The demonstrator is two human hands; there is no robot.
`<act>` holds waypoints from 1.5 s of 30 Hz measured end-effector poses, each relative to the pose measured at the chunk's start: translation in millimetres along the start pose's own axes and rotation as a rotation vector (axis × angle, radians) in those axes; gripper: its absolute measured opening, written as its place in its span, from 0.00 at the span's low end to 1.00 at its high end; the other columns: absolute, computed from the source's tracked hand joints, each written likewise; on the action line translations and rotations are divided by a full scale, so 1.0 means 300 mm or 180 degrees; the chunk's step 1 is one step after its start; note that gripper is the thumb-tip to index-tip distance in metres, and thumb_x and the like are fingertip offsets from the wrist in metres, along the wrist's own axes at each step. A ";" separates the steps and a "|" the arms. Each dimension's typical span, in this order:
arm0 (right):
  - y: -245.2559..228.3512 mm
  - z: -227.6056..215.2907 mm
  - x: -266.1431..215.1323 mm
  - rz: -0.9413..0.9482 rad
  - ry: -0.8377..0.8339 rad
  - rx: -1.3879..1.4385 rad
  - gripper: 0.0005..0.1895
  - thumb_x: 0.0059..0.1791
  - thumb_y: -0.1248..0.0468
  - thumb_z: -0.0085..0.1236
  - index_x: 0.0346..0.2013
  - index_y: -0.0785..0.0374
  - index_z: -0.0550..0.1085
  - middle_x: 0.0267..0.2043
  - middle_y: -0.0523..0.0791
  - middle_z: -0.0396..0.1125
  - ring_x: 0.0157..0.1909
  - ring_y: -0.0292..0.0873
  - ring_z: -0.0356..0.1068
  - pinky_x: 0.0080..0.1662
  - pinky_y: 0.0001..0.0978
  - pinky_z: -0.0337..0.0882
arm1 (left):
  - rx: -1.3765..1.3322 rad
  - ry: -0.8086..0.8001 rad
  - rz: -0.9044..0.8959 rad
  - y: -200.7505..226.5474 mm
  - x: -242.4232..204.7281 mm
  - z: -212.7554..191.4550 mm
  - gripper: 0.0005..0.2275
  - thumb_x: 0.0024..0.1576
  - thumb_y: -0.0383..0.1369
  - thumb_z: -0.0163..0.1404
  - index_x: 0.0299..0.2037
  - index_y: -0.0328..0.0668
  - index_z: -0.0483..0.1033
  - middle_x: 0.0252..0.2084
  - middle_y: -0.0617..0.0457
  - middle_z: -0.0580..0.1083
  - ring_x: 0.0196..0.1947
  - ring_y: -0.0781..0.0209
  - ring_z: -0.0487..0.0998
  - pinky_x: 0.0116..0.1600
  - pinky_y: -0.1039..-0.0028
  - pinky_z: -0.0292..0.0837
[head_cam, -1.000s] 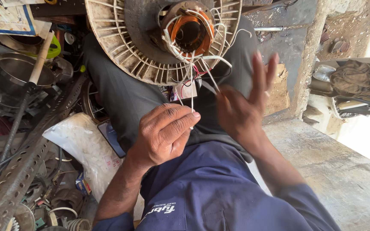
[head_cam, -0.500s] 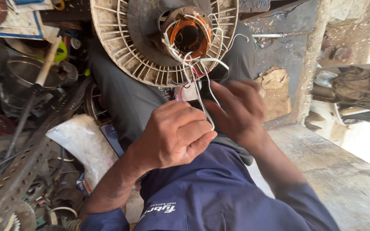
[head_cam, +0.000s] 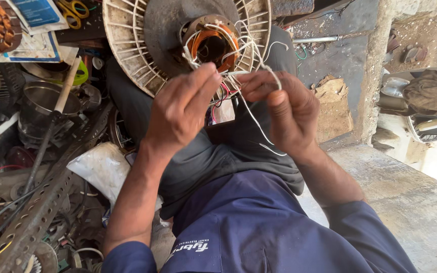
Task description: The person is seated on the floor and uses their hands to tie white string around the copper windings of an electric motor stator. They repeatedly wrap and knot the string to secure the coils in place.
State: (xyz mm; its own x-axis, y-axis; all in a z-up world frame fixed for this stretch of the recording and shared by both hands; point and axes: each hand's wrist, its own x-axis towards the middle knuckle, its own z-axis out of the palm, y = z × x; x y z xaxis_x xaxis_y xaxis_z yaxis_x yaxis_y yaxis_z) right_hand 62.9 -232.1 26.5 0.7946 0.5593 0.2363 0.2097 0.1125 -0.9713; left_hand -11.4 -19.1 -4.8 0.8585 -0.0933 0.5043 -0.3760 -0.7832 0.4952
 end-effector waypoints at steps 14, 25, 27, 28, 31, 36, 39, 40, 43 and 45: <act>0.032 0.104 -0.019 0.0105 -0.0102 -0.2237 0.13 0.52 0.76 0.56 0.52 0.70 0.73 0.37 0.53 0.69 0.37 0.54 0.72 0.39 0.40 0.72 | 0.0033 0.0074 0.0256 -0.052 0.024 0.009 0.10 0.63 0.21 0.55 0.53 0.28 0.77 0.53 0.44 0.75 0.41 0.54 0.81 0.45 0.67 0.80; 0.118 0.104 -0.058 0.0524 -0.0033 -0.1468 0.05 0.54 0.75 0.57 0.44 0.67 0.76 0.25 0.45 0.67 0.24 0.35 0.68 0.29 0.29 0.67 | 0.0029 0.0258 0.0133 -0.048 0.015 0.037 0.07 0.62 0.22 0.55 0.49 0.29 0.78 0.49 0.45 0.77 0.41 0.54 0.81 0.44 0.67 0.79; 0.121 0.088 -0.052 0.0595 -0.0112 -0.1412 0.05 0.54 0.74 0.57 0.44 0.68 0.77 0.24 0.45 0.64 0.23 0.34 0.65 0.29 0.28 0.65 | 0.0001 0.0250 0.0075 -0.044 0.019 0.035 0.06 0.62 0.21 0.56 0.48 0.29 0.78 0.48 0.46 0.78 0.40 0.55 0.81 0.43 0.67 0.79; 0.116 0.075 -0.044 0.0562 -0.0175 -0.1496 0.03 0.54 0.74 0.58 0.42 0.68 0.77 0.24 0.45 0.64 0.23 0.34 0.64 0.29 0.28 0.64 | -0.0026 0.0254 0.0034 -0.043 0.024 0.031 0.07 0.62 0.21 0.56 0.48 0.29 0.78 0.48 0.46 0.78 0.40 0.55 0.81 0.44 0.68 0.79; 0.089 0.051 -0.028 0.0534 -0.0261 -0.1643 0.00 0.54 0.73 0.60 0.40 0.67 0.77 0.24 0.45 0.64 0.24 0.33 0.63 0.30 0.27 0.64 | -0.0156 0.0188 -0.0052 -0.042 0.027 0.019 0.09 0.61 0.19 0.56 0.50 0.31 0.78 0.49 0.47 0.77 0.40 0.55 0.80 0.45 0.68 0.80; 0.048 0.043 -0.006 0.0976 -0.0117 -0.1557 0.04 0.52 0.72 0.62 0.41 0.68 0.78 0.27 0.45 0.70 0.25 0.31 0.68 0.29 0.25 0.66 | -0.0403 -0.0014 0.0049 -0.062 0.019 -0.004 0.13 0.59 0.19 0.56 0.54 0.33 0.77 0.54 0.48 0.75 0.45 0.52 0.80 0.50 0.66 0.81; 0.046 0.054 -0.001 0.0667 0.0013 -0.1627 0.03 0.53 0.72 0.62 0.42 0.69 0.78 0.31 0.47 0.72 0.30 0.33 0.73 0.33 0.25 0.71 | -0.0382 -0.0073 0.0031 -0.059 0.009 -0.005 0.15 0.60 0.19 0.56 0.57 0.33 0.76 0.57 0.48 0.74 0.47 0.52 0.80 0.52 0.66 0.81; 0.044 0.057 -0.003 0.0622 0.0025 -0.1623 0.03 0.53 0.72 0.62 0.42 0.69 0.78 0.32 0.47 0.73 0.31 0.34 0.74 0.34 0.25 0.72 | -0.0331 -0.0096 0.0027 -0.055 0.005 -0.005 0.15 0.59 0.19 0.56 0.57 0.33 0.76 0.57 0.48 0.74 0.47 0.52 0.80 0.52 0.66 0.81; 0.042 0.057 0.007 0.0478 0.0039 -0.1669 0.04 0.53 0.72 0.62 0.43 0.69 0.77 0.33 0.48 0.74 0.33 0.36 0.77 0.35 0.26 0.74 | -0.0275 -0.0111 0.0008 -0.054 0.008 -0.001 0.17 0.59 0.18 0.55 0.58 0.33 0.76 0.58 0.48 0.74 0.46 0.52 0.79 0.51 0.65 0.80; 0.037 0.054 0.007 0.0446 0.0023 -0.1758 0.04 0.53 0.72 0.62 0.42 0.68 0.77 0.33 0.48 0.74 0.34 0.37 0.77 0.35 0.26 0.74 | -0.0402 -0.0111 -0.0056 -0.051 0.009 0.001 0.18 0.57 0.17 0.54 0.59 0.32 0.76 0.58 0.46 0.74 0.46 0.51 0.79 0.51 0.65 0.80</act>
State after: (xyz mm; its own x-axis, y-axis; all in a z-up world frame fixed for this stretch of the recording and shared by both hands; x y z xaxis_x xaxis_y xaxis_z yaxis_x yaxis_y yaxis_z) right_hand 57.7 -216.5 15.6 0.8398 0.5320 0.1083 0.3672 -0.4097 -0.8350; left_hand -3.3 -7.7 -11.3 0.8761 -0.1032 0.4710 -0.3998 -0.7014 0.5900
